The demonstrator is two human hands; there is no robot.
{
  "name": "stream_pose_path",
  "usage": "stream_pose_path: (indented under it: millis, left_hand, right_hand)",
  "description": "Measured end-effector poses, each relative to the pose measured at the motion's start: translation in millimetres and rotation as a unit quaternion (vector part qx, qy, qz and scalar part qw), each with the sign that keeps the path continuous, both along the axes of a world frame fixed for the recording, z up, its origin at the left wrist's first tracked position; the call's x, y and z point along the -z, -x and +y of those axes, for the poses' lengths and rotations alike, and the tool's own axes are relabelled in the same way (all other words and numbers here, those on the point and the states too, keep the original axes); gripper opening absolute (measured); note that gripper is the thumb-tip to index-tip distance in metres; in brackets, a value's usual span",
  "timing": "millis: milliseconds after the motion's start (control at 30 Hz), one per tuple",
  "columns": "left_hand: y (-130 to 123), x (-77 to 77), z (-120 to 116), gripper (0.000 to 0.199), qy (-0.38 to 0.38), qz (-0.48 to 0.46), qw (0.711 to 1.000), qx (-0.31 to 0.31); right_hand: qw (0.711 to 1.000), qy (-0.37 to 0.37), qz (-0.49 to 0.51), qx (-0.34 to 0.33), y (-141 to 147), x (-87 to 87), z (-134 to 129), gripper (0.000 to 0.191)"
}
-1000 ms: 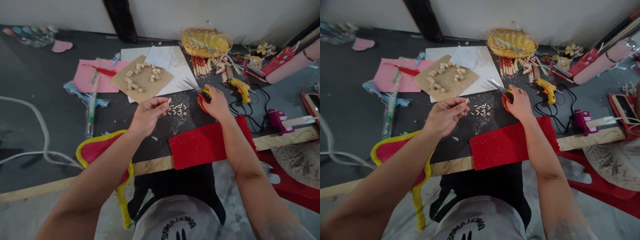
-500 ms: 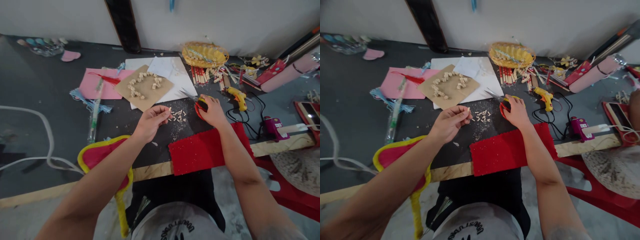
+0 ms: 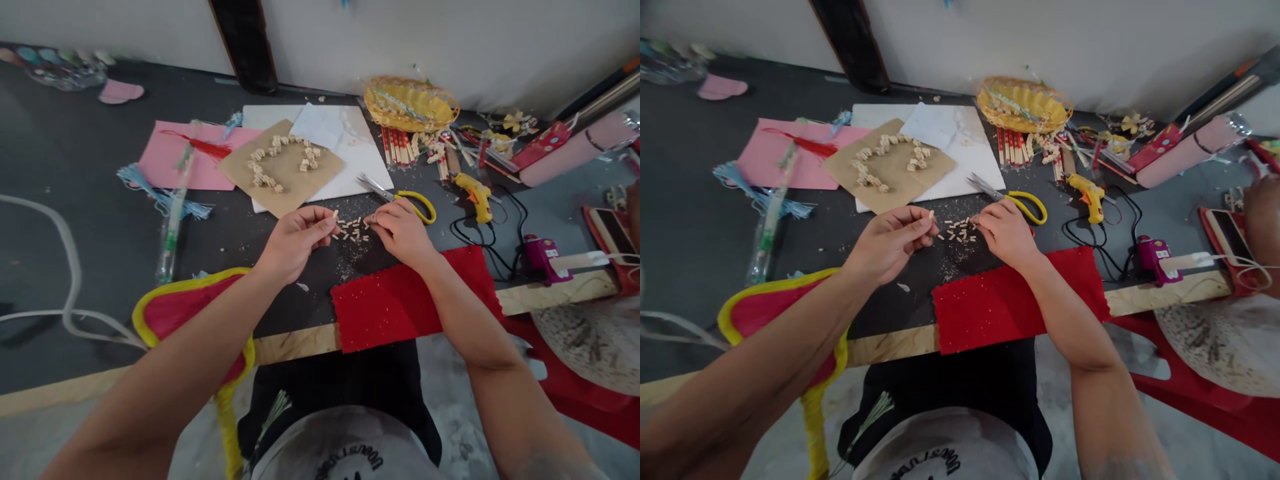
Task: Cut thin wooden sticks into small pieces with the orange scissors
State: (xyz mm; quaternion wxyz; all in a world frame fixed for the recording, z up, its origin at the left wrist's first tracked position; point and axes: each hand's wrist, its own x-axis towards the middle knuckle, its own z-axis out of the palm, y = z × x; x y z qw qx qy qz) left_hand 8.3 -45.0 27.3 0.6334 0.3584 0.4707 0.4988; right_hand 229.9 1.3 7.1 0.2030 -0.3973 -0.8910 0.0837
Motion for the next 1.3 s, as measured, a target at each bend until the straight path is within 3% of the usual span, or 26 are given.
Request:
stream_pose_path:
  millis: [300, 500, 600, 733, 867, 1067, 1300]
  left_hand:
    - [-1, -3.7, -2, 0.022, 0.008, -0.002, 1.0, 0.015]
    - [-3, -0.8, -5, 0.018, 0.014, 0.012, 0.998, 0.059]
    - [-4, 1.6, -5, 0.019, 0.024, 0.016, 0.997, 0.07]
    - [-5, 4.9, -6, 0.02, 0.027, 0.021, 0.994, 0.1]
    - [-7, 7.5, -7, 0.024, 0.027, 0.024, 0.99, 0.133]
    - [-7, 7.2, -9, 0.026, 0.019, 0.044, 0.988, 0.149]
    - [-5, -1.5, -10, 0.028, -0.002, 0.125, 0.975, 0.183]
  right_hand:
    - [0.997, -0.016, -0.079, 0.014, 6, 5.7, 2, 0.019]
    - [0.986, 0.004, 0.168, -0.013, 12, -4.6, -9, 0.013]
    - [0.972, 0.024, 0.229, -0.039, 19, -10.7, -20, 0.008]
    - [0.968, 0.043, 0.234, -0.073, 26, -14.2, -30, 0.005]
    - [0.97, 0.044, 0.229, -0.065, 27, -14.0, -31, 0.004]
    - [0.958, 0.12, 0.251, -0.065, 22, -10.6, -31, 0.009]
    - [0.969, 0.107, 0.209, -0.077, 19, -11.4, -32, 0.012]
